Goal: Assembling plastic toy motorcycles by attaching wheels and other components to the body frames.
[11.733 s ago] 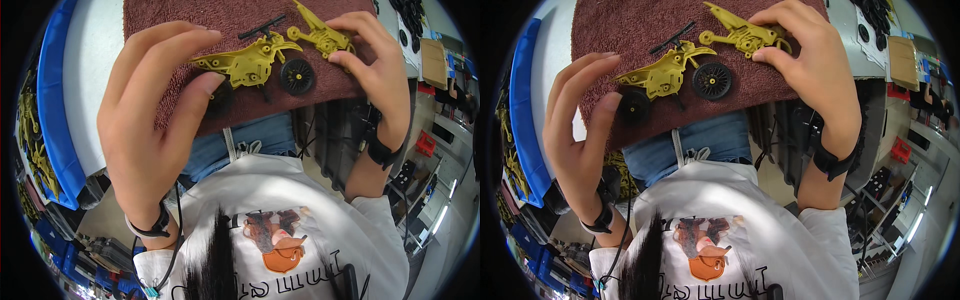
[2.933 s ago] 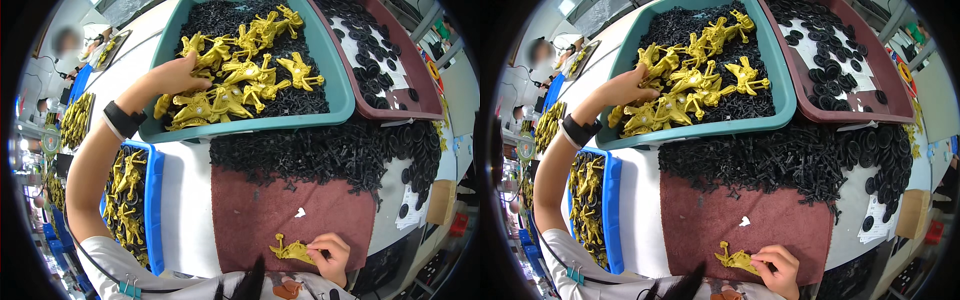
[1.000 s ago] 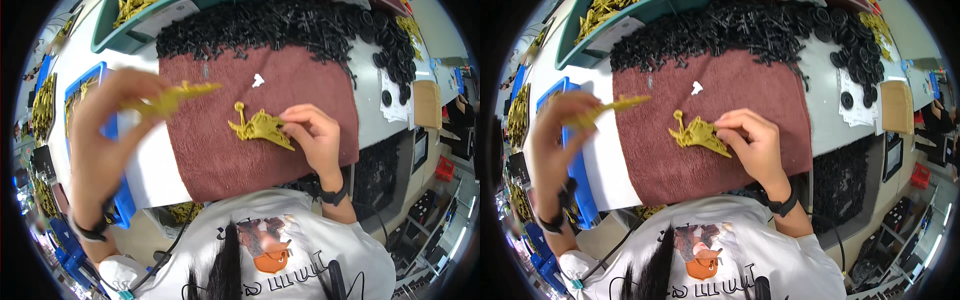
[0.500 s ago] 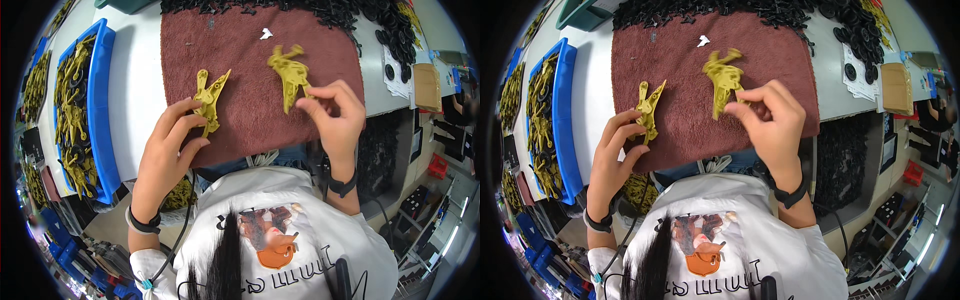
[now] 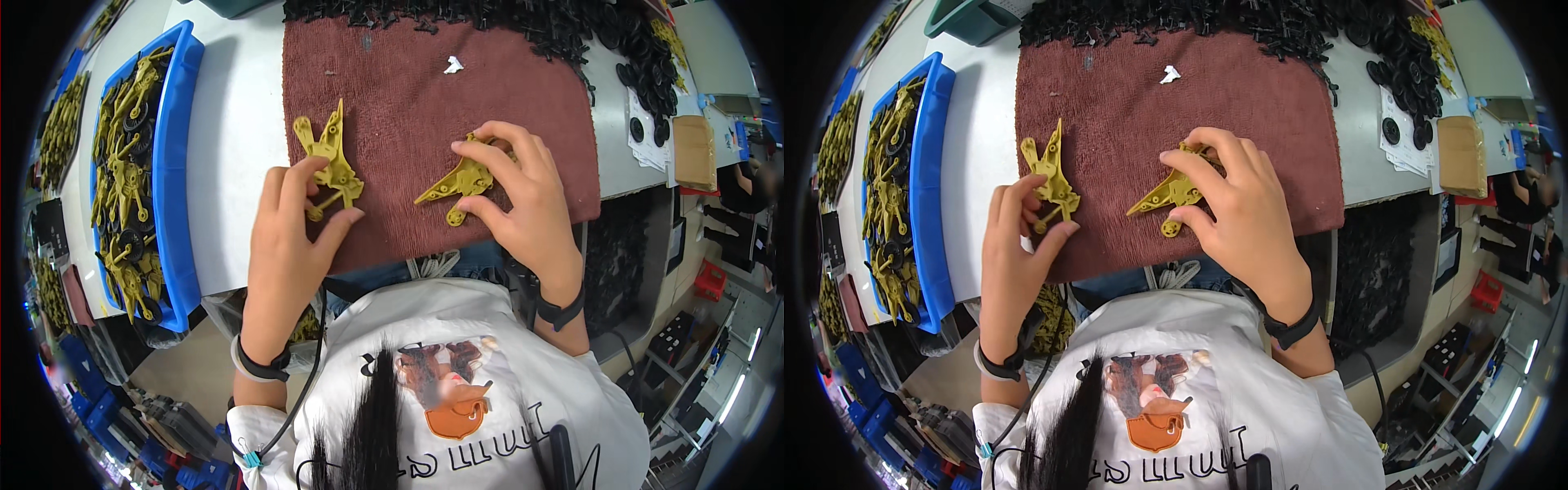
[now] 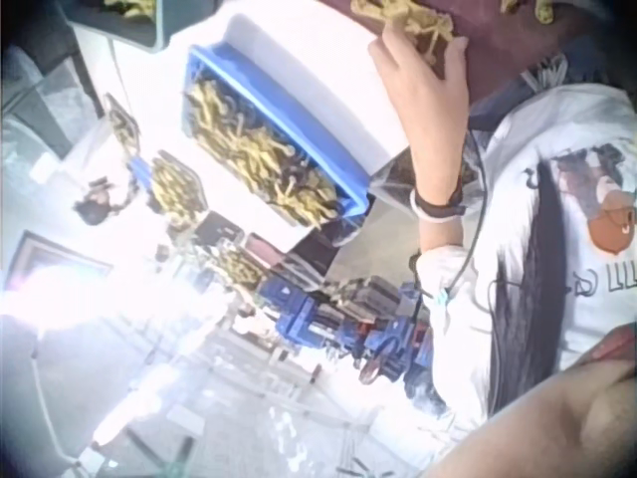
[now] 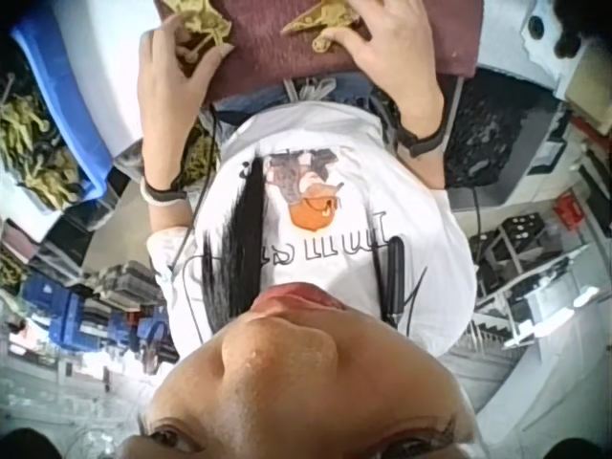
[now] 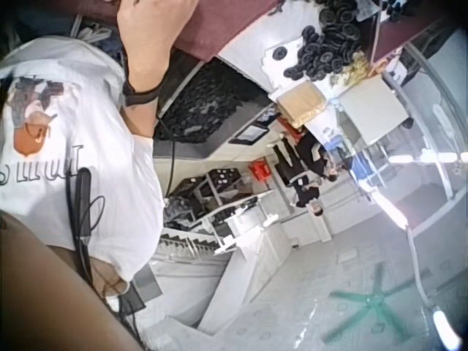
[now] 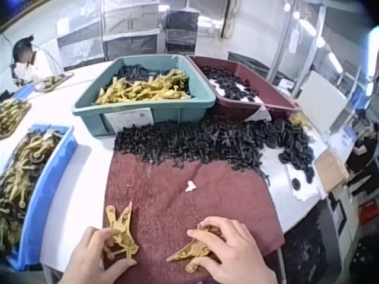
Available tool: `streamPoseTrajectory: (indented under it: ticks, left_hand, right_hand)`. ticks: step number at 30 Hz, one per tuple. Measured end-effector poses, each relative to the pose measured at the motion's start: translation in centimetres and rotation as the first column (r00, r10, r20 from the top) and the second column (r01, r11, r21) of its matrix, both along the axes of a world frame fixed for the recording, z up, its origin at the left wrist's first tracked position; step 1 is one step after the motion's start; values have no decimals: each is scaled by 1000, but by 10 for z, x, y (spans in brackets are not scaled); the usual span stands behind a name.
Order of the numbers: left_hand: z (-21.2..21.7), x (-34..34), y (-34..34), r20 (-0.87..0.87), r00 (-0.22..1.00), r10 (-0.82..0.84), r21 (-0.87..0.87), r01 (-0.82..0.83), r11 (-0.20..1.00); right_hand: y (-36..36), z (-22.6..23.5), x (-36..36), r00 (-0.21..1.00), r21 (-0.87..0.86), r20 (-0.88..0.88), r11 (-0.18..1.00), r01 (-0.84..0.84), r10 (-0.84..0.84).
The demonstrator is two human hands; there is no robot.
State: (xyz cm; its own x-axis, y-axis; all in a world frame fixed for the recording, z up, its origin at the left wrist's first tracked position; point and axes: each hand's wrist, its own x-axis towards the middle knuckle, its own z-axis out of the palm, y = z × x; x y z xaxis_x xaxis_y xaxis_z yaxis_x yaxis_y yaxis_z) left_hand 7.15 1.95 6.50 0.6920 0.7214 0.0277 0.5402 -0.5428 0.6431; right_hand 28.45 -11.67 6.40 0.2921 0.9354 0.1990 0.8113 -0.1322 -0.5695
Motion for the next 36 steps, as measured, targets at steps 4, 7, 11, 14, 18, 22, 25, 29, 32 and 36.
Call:
streamPoseTrajectory:
  ticks: [4,7,11,14,18,22,25,29,32,36]
  left_hand:
    - [6,8,-5,116,991,70,-339,-26,940]
    - [6,9,-10,331,936,121,-603,112,790]
    - [11,9,-6,241,971,-13,-438,121,891]
    - [11,21,-5,221,964,-146,2,150,989]
    - [0,29,-9,13,984,-178,208,172,963]
    - [-9,36,-21,124,981,-151,79,142,987]
    - [-8,39,-27,203,976,-77,77,62,995]
    - [-7,32,-23,253,967,42,-52,-30,998]
    - [3,27,-14,175,973,-149,15,148,989]
    - [4,8,-8,188,979,-81,-4,84,996]
  right_hand:
    - [5,-1,1,998,-33,52,998,44,-42]
    - [7,2,4,966,56,233,993,100,-110]
    - [10,3,9,986,20,-13,986,167,-167]
    - [14,2,9,973,117,-165,976,184,-164]
    - [25,9,-1,919,162,-375,968,193,-121]
    - [35,5,-7,898,181,-432,968,174,-81]
    - [38,-4,-11,932,33,-360,998,48,-33]
    - [35,-4,-19,984,84,-145,992,-95,106]
    - [32,-1,-18,985,21,-39,986,-166,167]
    - [33,7,-23,982,-53,31,981,-187,189]
